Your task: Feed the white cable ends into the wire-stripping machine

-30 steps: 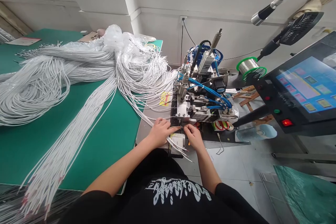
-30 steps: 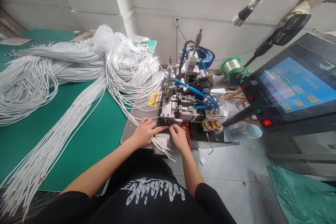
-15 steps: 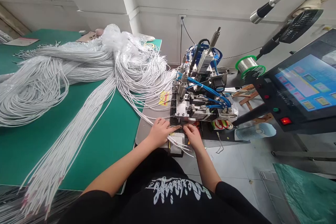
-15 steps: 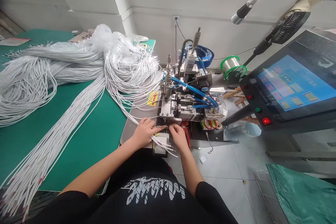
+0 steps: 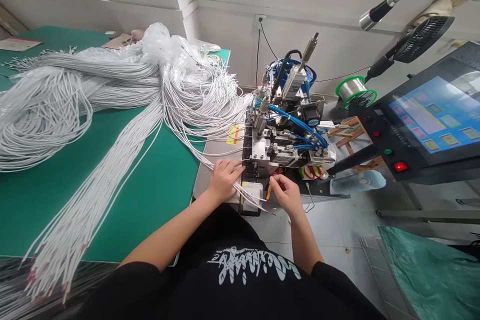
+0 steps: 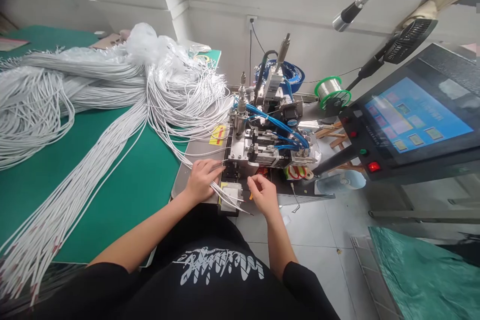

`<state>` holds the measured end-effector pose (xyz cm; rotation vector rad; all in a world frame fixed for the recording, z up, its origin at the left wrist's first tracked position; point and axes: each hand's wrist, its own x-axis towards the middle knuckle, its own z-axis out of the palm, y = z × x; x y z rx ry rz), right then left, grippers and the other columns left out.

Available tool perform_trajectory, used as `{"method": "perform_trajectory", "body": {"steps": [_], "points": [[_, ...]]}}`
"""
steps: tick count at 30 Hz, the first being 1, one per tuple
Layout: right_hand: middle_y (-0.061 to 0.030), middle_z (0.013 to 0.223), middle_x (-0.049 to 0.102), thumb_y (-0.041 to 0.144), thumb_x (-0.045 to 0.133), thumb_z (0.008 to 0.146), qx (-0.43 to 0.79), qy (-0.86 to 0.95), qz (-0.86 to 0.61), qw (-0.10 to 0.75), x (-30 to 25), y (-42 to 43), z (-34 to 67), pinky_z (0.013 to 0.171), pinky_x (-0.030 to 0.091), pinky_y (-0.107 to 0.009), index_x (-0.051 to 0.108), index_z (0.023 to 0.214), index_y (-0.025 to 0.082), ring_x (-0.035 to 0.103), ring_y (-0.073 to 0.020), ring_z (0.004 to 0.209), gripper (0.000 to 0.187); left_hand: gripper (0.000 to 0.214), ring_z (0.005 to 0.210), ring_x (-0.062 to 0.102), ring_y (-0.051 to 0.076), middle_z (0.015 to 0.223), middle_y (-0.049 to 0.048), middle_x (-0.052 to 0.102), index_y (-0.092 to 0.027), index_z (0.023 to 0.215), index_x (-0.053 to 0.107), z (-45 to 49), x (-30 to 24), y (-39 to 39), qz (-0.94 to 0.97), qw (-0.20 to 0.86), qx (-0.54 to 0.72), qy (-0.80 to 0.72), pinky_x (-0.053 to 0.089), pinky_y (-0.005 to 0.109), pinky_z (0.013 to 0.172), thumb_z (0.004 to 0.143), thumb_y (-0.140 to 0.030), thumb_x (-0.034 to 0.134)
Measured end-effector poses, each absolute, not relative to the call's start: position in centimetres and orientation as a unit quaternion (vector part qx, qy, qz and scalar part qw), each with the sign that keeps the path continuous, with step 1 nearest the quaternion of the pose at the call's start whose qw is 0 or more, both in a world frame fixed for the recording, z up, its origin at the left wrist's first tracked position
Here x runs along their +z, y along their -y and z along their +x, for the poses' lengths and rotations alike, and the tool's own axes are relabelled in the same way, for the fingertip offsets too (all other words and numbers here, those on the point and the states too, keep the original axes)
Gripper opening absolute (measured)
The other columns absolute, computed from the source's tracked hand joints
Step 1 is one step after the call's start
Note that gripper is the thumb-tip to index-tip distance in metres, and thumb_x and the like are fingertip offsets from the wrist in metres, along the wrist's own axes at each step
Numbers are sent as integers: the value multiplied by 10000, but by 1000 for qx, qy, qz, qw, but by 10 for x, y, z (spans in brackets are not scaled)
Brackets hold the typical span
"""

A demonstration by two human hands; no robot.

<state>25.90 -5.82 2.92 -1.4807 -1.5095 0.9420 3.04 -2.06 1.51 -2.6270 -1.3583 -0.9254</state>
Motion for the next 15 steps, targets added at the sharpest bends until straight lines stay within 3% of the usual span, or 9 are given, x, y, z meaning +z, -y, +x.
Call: {"method": "perform_trajectory", "body": {"steps": [9,15], "points": [[-22,713,610,431,580,883,443,731,-479,202,59,66,279,549,364,-241,656,783,178,500,-143,622,283,302,1029,558,229,1124,66,653,-213,1044,671,30,18,21,-845,23,-338,415,369,414,887,808,-96,523],[-15,697,610,403,616,863,459,725,-479,184,58,68,284,537,353,-233,662,773,177,505,-134,606,247,317,1005,565,219,1100,56,662,-222,1036,676,29,17,21,-848,18,-342,405,370,404,870,809,-80,506]]}}
